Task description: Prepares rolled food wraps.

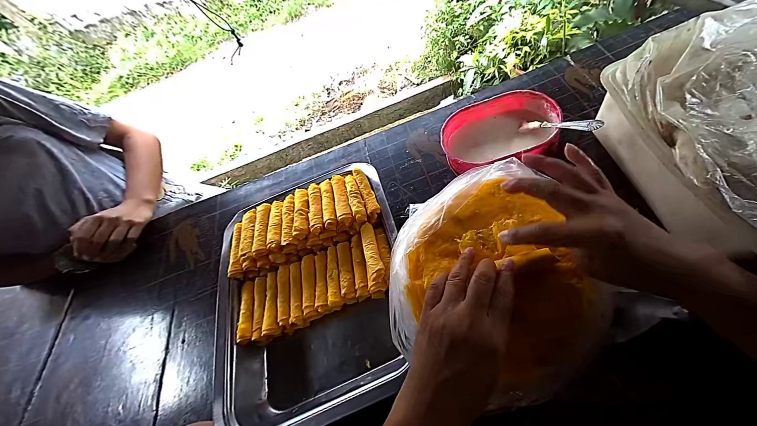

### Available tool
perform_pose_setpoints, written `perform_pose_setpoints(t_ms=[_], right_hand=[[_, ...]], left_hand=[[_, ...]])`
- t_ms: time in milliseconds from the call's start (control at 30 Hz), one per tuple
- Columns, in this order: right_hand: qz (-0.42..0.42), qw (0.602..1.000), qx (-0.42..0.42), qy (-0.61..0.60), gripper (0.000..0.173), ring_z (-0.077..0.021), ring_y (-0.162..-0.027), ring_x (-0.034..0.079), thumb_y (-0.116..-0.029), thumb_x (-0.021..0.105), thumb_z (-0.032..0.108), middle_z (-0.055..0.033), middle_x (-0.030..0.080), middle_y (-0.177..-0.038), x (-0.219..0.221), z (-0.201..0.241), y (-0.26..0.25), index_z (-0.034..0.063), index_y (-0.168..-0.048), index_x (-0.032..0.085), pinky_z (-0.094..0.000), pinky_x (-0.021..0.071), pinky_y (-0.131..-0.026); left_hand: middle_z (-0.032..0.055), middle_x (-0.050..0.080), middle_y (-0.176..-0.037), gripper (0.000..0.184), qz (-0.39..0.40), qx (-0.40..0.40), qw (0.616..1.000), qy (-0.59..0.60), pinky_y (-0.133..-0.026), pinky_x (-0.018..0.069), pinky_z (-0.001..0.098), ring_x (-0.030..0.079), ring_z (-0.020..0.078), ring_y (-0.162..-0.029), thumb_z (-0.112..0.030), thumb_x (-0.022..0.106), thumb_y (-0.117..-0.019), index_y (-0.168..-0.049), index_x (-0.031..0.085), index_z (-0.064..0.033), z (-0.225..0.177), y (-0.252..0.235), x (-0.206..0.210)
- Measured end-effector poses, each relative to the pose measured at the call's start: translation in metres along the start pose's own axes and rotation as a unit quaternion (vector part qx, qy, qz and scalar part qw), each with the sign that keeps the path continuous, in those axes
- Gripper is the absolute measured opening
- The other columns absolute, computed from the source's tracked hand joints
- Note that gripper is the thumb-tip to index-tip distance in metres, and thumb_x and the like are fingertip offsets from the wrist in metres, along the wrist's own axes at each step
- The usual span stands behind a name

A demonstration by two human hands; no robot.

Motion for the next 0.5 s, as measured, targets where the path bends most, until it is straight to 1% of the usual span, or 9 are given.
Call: perform_pose_setpoints(t_ms=[33, 100, 133, 233, 333, 367, 400, 433, 500], right_hand=[[0.021, 0.999, -0.016, 0.035, 0.062, -0.0418, -0.152, 0.03, -0.0847, 0.055, -0.01, -0.0116, 0.055, -0.151, 0.006, 0.002, 0.006, 0.0331, -0.125, 0.074, -0.0797, 0.0119, -0.116], [0.049, 0.993, -0.027, 0.105, 0.06, -0.0415, -0.155, 0.025, -0.0927, 0.056, -0.007, -0.0107, 0.049, -0.156, 0.014, -0.002, 0.01, 0.0361, -0.133, 0.069, -0.0814, 0.0078, -0.115], [0.054, 0.99, -0.027, 0.131, 0.06, -0.042, -0.154, 0.025, -0.0935, 0.056, -0.007, -0.011, 0.049, -0.156, 0.014, -0.005, 0.009, 0.0361, -0.133, 0.069, -0.0821, 0.0077, -0.114], [0.06, 0.983, -0.009, 0.175, 0.066, -0.043, -0.154, 0.025, -0.0894, 0.058, -0.013, -0.0115, 0.048, -0.157, 0.009, -0.01, 0.0, 0.0343, -0.134, 0.069, -0.0818, 0.0062, -0.114], [0.05, 0.987, -0.028, 0.148, 0.073, -0.045, -0.154, 0.023, -0.0835, 0.06, -0.015, -0.013, 0.046, -0.159, 0.001, -0.003, -0.003, 0.0346, -0.137, 0.066, -0.081, 0.0081, -0.115], [0.055, 0.99, -0.046, 0.125, 0.071, -0.0457, -0.154, 0.023, -0.0849, 0.06, -0.012, -0.0134, 0.045, -0.159, 0.001, -0.001, -0.002, 0.0361, -0.137, 0.066, -0.0814, 0.0087, -0.115], [0.066, 0.99, -0.062, 0.106, 0.067, -0.0441, -0.155, 0.023, -0.0887, 0.058, -0.009, -0.0117, 0.045, -0.16, 0.002, 0.001, 0.0, 0.0375, -0.136, 0.066, -0.0808, 0.009, -0.115], [0.078, 0.989, -0.075, 0.096, 0.063, -0.042, -0.155, 0.023, -0.0919, 0.056, -0.007, -0.0098, 0.045, -0.16, 0.005, 0.001, 0.001, 0.038, -0.135, 0.067, -0.0801, 0.0094, -0.116], [0.095, 0.986, -0.086, 0.107, 0.061, -0.0411, -0.155, 0.025, -0.0941, 0.054, -0.006, -0.0089, 0.047, -0.159, 0.011, -0.004, 0.001, 0.0377, -0.134, 0.067, -0.0799, 0.0107, -0.116]], left_hand=[[0.0085, 0.071, -0.122, 0.038, 0.0, 0.001, 1.0, 0.003, -0.099, 0.0533, 0.0417, 0.064, 0.0305, -0.123, 0.0, 0.048, -0.0993, -0.129, 0.068, -0.012, 0.0, 0.0, 0.0], [0.008, 0.071, -0.122, 0.036, 0.0, -0.001, 1.0, 0.004, -0.099, 0.0532, 0.041, 0.064, 0.0296, -0.123, -0.003, 0.049, -0.1001, -0.129, 0.068, -0.013, 0.001, 0.0, 0.0], [0.008, 0.071, -0.123, 0.036, 0.001, -0.002, 1.0, 0.003, -0.099, 0.053, 0.0411, 0.064, 0.0295, -0.123, -0.003, 0.049, -0.1003, -0.129, 0.068, -0.0132, 0.001, 0.001, 0.0], [0.0076, 0.07, -0.124, 0.038, 0.004, -0.002, 1.0, -0.011, -0.099, 0.0524, 0.0407, 0.063, 0.029, -0.124, -0.002, 0.048, -0.1005, -0.131, 0.067, -0.0132, 0.0, 0.002, 0.001], [0.0054, 0.069, -0.125, 0.042, 0.003, -0.009, 0.999, -0.037, -0.1, 0.0498, 0.0388, 0.062, 0.027, -0.125, 0.001, 0.047, -0.0989, -0.133, 0.066, -0.0145, -0.001, 0.004, 0.001], [0.0047, 0.069, -0.126, 0.043, 0.0, -0.013, 0.999, -0.046, -0.101, 0.0478, 0.0386, 0.061, 0.0264, -0.125, 0.001, 0.047, -0.0986, -0.133, 0.066, -0.0152, -0.001, 0.005, 0.001], [0.0041, 0.069, -0.127, 0.043, 0.0, -0.018, 0.998, -0.054, -0.1, 0.0467, 0.0385, 0.06, 0.0259, -0.125, 0.001, 0.047, -0.0984, -0.133, 0.066, -0.0161, -0.002, 0.005, 0.001], [0.0039, 0.069, -0.127, 0.044, 0.0, -0.02, 0.998, -0.057, -0.1, 0.0475, 0.0388, 0.06, 0.0262, -0.126, 0.001, 0.047, -0.0981, -0.133, 0.067, -0.0166, -0.003, 0.006, 0.002], [0.0053, 0.069, -0.128, 0.044, 0.004, -0.023, 0.999, -0.048, -0.098, 0.0498, 0.0406, 0.061, 0.0284, -0.126, 0.001, 0.048, -0.0974, -0.133, 0.066, -0.0159, -0.003, 0.006, 0.003]])
Point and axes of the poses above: each hand's wrist, its own y-axis away from the middle knuckle, its own x-axis out of the palm, z = x × y, the point moved 7 cm from there along -y, towards the middle knuckle
